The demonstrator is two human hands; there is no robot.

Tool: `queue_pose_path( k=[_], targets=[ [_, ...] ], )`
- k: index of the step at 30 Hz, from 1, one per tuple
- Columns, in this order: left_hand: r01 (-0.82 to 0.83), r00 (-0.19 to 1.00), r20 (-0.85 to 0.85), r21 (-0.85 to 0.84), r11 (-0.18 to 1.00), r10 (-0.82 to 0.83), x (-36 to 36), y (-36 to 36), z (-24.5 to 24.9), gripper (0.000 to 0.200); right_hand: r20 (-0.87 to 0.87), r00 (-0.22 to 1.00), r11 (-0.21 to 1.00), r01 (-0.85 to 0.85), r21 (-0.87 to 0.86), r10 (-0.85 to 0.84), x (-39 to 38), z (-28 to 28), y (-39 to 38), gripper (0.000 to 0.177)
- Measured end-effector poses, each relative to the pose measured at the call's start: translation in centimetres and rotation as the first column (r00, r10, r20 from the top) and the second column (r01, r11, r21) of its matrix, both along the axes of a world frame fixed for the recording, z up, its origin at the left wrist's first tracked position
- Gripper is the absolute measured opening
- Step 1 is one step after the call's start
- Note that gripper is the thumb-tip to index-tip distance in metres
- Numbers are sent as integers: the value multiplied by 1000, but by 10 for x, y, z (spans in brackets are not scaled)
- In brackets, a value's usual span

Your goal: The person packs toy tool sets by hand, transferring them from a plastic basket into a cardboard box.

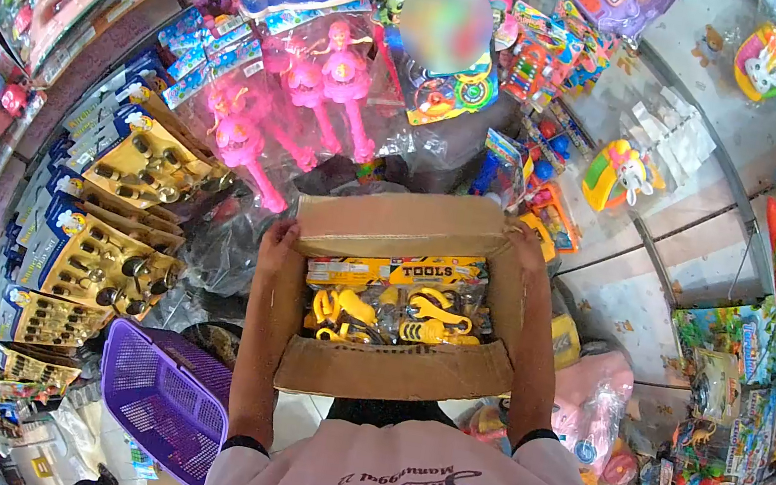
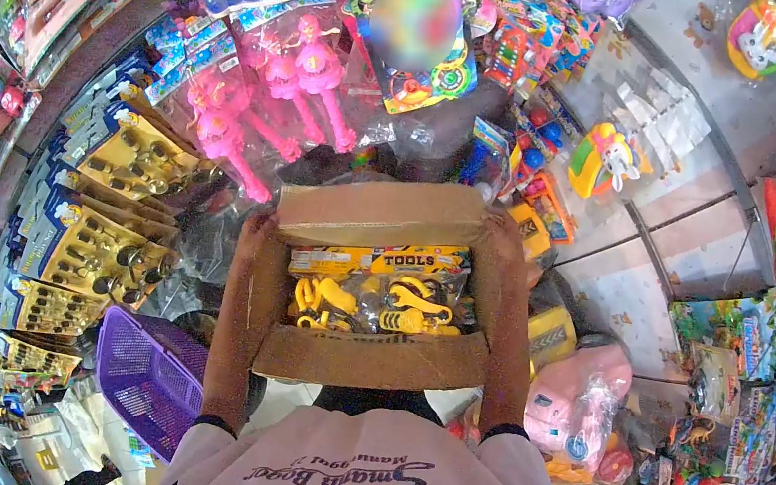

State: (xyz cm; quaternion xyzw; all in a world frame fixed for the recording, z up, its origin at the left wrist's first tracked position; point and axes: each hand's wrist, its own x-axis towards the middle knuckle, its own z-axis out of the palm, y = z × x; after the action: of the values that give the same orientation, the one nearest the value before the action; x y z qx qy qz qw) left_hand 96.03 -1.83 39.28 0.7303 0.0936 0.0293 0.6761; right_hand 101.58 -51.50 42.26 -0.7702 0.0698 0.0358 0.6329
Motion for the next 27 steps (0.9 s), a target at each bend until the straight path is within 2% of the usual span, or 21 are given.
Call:
queue_pose_path(
  k=[2,4,5,8,11,14,17,18,20,21,23,26,27],
  targets=[
    [-31,999,22,-139,990,35,-1,-8,14,31,-108,977,956,205,210,-186,-12,40,24,36],
    [-79,995,32,-278,957,92,-6,-13,22,33,6,988,941,146,305,-155,-1,8,11,38],
    [-99,993,33,-347,933,118,-9,-13,21,35,64,987,930,114,349,-145,1,10,13,39],
    [13,1000,27,-284,959,-6,-11,-1,19,33,139,989,933,-101,347,55,-5,23,6,39],
    [97,989,131,-249,964,-65,-19,4,22,32,186,981,940,-118,321,59,-7,16,-3,36],
    [70,998,12,-253,965,-69,-36,13,21,31,191,970,973,-181,143,153,-30,22,-16,33],
    [196,981,65,-310,930,-185,-60,14,45,32,383,888,960,-278,2,257,-46,10,-32,35],
    [229,971,128,-245,942,-203,-66,15,40,36,357,888,944,-327,42,291,-53,9,-33,37],
    [196,979,100,-203,959,-179,-79,8,49,39,308,880,901,-415,128,362,-67,10,-35,42],
    [181,982,86,-181,967,-167,-85,5,53,41,259,907,922,-369,113,332,-76,15,-30,46],
    [199,975,128,-135,971,-182,-88,10,31,47,158,953,959,-274,76,260,-93,24,-16,54],
    [225,959,206,-141,964,-193,-97,1,23,56,243,963,991,-128,45,114,-115,31,-6,53],
    [231,954,232,-156,960,-192,-101,-2,23,59,236,967,993,-71,-93,91,-124,32,-4,54]
  ],
)
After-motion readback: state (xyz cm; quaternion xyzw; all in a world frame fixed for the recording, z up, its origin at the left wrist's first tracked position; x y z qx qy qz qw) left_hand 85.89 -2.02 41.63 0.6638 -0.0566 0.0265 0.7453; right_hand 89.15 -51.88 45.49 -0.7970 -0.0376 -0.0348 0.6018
